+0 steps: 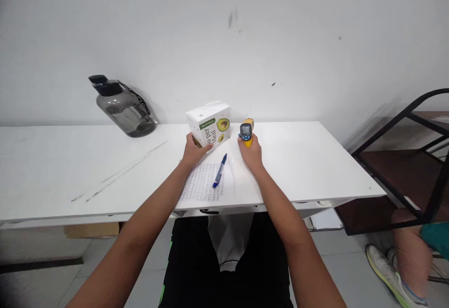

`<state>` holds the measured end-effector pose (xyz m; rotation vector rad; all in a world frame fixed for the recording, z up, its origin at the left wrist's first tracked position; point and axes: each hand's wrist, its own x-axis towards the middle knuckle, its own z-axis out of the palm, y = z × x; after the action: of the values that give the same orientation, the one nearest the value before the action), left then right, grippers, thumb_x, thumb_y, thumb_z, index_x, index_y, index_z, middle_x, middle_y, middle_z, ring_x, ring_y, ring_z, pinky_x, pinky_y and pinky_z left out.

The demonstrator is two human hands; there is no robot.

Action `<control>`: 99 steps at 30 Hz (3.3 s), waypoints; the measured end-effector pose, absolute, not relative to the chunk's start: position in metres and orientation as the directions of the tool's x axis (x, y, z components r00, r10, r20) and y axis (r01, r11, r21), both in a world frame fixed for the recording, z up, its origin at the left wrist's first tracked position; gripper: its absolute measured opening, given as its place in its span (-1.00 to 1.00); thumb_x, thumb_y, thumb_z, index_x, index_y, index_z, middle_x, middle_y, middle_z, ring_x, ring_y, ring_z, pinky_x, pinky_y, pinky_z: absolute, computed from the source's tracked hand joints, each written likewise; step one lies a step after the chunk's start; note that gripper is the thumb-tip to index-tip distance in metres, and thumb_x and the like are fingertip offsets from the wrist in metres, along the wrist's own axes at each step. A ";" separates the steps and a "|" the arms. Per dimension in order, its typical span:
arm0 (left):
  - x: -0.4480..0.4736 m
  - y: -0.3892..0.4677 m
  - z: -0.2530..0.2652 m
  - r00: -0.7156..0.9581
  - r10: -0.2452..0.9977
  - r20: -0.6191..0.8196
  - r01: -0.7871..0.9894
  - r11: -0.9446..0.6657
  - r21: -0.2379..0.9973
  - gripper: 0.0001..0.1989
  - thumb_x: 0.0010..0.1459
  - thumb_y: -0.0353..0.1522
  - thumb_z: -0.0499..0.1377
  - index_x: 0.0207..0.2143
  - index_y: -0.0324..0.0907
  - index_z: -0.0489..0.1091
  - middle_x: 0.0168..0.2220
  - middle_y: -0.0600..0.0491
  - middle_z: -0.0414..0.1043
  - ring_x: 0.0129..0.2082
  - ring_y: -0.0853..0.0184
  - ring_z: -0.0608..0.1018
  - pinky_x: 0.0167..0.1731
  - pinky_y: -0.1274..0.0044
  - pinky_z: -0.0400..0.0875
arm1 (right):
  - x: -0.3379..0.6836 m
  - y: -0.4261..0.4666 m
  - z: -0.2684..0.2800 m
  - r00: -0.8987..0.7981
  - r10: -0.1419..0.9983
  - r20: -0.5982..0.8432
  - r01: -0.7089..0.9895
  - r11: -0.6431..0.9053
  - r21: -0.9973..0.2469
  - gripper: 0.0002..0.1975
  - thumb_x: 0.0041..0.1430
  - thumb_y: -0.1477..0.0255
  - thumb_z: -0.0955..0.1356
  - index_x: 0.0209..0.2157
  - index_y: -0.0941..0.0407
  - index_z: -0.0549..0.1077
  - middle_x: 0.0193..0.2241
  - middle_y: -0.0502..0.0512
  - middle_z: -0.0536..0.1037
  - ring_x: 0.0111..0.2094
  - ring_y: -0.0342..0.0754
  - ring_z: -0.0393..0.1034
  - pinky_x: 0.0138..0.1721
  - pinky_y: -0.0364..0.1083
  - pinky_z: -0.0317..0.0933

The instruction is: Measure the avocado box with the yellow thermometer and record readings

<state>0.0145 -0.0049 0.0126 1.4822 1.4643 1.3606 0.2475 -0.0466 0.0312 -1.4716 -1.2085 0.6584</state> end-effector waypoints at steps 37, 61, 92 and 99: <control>0.016 -0.003 0.009 -0.140 0.962 0.234 0.285 -0.187 0.940 -0.19 -0.11 -0.27 0.51 0.11 -0.06 0.15 0.15 -0.11 0.43 0.19 0.03 0.51 0.11 0.22 0.45 | 0.210 -0.082 0.033 -0.761 0.623 0.182 0.643 0.685 0.344 -0.71 0.36 0.65 0.27 -0.06 0.20 0.60 -0.22 0.29 0.59 -0.13 0.10 0.35 -0.06 0.07 0.11; 0.019 -0.008 0.013 -0.136 0.967 0.217 0.291 -0.170 0.942 -0.22 -0.09 -0.26 0.49 0.11 -0.06 0.17 0.16 -0.11 0.42 0.14 -0.01 0.52 0.08 0.18 0.46 | 0.230 -0.162 0.025 -0.319 0.948 0.004 0.465 0.160 -0.871 -0.58 0.23 0.07 0.37 -0.56 0.06 0.45 -0.58 0.02 0.48 -0.47 -0.06 0.35 -0.38 -0.07 0.21; 0.017 -0.003 0.007 -0.119 0.964 0.236 0.238 -0.203 0.950 -0.21 -0.09 -0.27 0.50 0.13 -0.05 0.17 0.20 -0.13 0.41 0.21 -0.05 0.49 0.14 0.10 0.45 | 0.231 -0.160 0.022 -0.334 0.942 0.038 0.471 0.202 -0.859 -0.59 0.21 0.10 0.35 -0.60 0.05 0.38 -0.64 -0.02 0.36 -0.52 -0.08 0.24 -0.44 -0.08 0.14; 0.017 -0.003 0.006 -0.120 0.965 0.235 0.249 -0.200 0.948 -0.19 -0.08 -0.26 0.50 0.15 -0.05 0.16 0.19 -0.13 0.41 0.21 -0.05 0.49 0.14 0.09 0.46 | 0.230 -0.159 0.021 -0.301 0.952 0.045 0.459 0.186 -0.869 -0.60 0.22 0.08 0.36 -0.56 0.05 0.43 -0.57 0.03 0.47 -0.46 -0.05 0.34 -0.40 -0.07 0.21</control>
<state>0.0168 -0.0032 0.0063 1.4809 1.3870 1.3666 0.2299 -0.1592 0.0211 -1.3226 -1.8562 1.0395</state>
